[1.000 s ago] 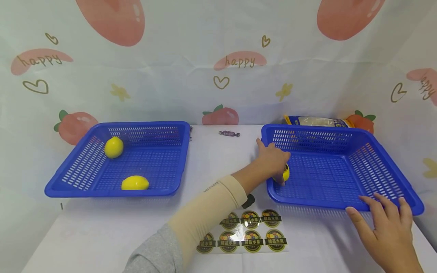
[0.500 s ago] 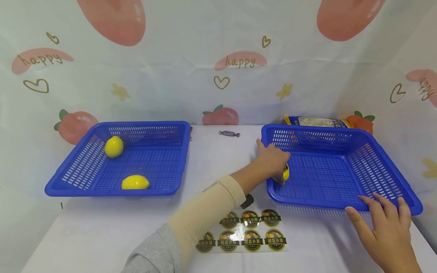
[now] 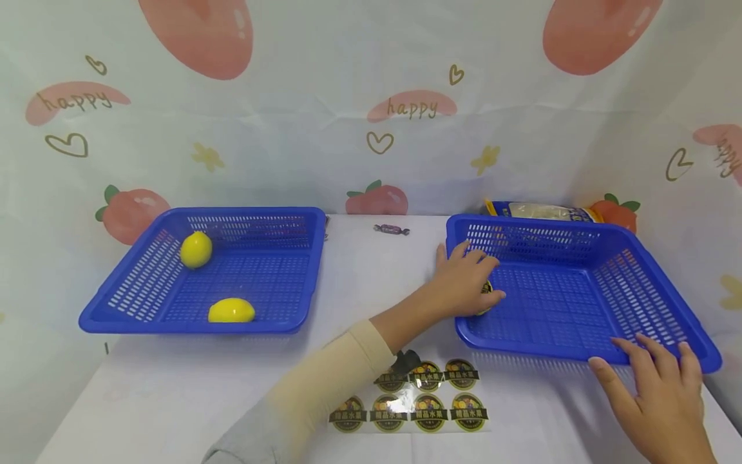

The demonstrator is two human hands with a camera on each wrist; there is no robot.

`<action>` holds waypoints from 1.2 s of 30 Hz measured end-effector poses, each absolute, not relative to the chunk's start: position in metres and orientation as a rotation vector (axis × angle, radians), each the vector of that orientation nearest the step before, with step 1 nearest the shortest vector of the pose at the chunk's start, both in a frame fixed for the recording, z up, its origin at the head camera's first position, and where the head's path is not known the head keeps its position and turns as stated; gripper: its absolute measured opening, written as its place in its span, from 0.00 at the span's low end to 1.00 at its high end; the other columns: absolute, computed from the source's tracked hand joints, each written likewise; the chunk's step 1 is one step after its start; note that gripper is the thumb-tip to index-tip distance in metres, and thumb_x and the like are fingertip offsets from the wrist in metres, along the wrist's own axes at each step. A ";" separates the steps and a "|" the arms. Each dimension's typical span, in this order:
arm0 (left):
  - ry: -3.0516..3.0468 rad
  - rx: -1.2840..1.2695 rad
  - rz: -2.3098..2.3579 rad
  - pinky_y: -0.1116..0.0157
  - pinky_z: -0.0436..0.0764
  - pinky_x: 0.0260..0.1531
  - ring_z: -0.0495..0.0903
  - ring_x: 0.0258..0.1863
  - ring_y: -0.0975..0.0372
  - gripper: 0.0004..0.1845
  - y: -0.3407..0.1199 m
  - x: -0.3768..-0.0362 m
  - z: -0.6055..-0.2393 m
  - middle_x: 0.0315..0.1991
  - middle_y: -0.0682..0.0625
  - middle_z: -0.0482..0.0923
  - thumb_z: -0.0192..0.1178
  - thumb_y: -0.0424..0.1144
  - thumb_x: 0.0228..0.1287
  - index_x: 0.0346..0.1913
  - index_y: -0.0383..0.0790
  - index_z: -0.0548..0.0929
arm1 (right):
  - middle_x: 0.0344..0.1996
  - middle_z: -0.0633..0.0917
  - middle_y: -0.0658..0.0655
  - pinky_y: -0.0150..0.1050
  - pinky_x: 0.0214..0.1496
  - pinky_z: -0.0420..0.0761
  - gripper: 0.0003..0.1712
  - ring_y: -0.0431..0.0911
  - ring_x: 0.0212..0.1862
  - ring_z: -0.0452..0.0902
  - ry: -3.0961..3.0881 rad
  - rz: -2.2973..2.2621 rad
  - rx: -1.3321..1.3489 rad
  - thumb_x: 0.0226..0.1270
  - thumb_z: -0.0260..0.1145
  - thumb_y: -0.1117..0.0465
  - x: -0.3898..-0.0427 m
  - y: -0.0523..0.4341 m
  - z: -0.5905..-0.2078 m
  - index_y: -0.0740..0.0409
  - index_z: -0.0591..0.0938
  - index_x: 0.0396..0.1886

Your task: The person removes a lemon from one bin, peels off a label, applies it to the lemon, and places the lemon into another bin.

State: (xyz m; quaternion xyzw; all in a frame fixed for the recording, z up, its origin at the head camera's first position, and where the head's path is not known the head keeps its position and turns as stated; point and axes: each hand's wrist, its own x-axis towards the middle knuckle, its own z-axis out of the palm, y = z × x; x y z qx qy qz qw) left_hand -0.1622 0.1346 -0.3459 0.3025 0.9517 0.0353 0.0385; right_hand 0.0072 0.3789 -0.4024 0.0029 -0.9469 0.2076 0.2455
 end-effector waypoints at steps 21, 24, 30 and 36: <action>3.068 1.195 0.906 0.54 0.68 0.65 0.71 0.64 0.54 0.22 -0.072 -0.106 -0.295 0.59 0.52 0.78 0.65 0.45 0.67 0.62 0.42 0.79 | 0.57 0.68 0.86 0.57 0.76 0.33 0.31 0.73 0.70 0.54 -2.516 0.596 0.026 0.76 0.59 0.49 0.007 0.379 -0.405 0.78 0.75 0.52; 3.092 1.108 0.835 0.55 0.72 0.62 0.74 0.61 0.56 0.21 -0.097 -0.107 -0.279 0.57 0.52 0.80 0.65 0.44 0.67 0.60 0.43 0.80 | 0.57 0.68 0.86 0.57 0.76 0.34 0.31 0.73 0.70 0.54 -2.518 0.582 0.030 0.76 0.58 0.48 0.007 0.379 -0.406 0.78 0.75 0.52; 3.059 0.833 0.632 0.51 0.73 0.61 0.76 0.60 0.54 0.21 -0.146 -0.137 -0.250 0.58 0.50 0.80 0.61 0.48 0.70 0.62 0.43 0.80 | 0.54 0.70 0.86 0.58 0.76 0.36 0.31 0.74 0.69 0.56 -2.487 0.590 0.068 0.76 0.59 0.48 0.005 0.380 -0.405 0.77 0.76 0.51; 3.105 0.499 0.484 0.43 0.72 0.57 0.76 0.57 0.44 0.21 -0.207 -0.182 -0.239 0.57 0.38 0.79 0.58 0.44 0.70 0.61 0.36 0.79 | 0.56 0.68 0.86 0.60 0.75 0.34 0.31 0.73 0.72 0.49 -2.546 0.545 0.059 0.77 0.57 0.47 0.008 0.381 -0.407 0.77 0.75 0.52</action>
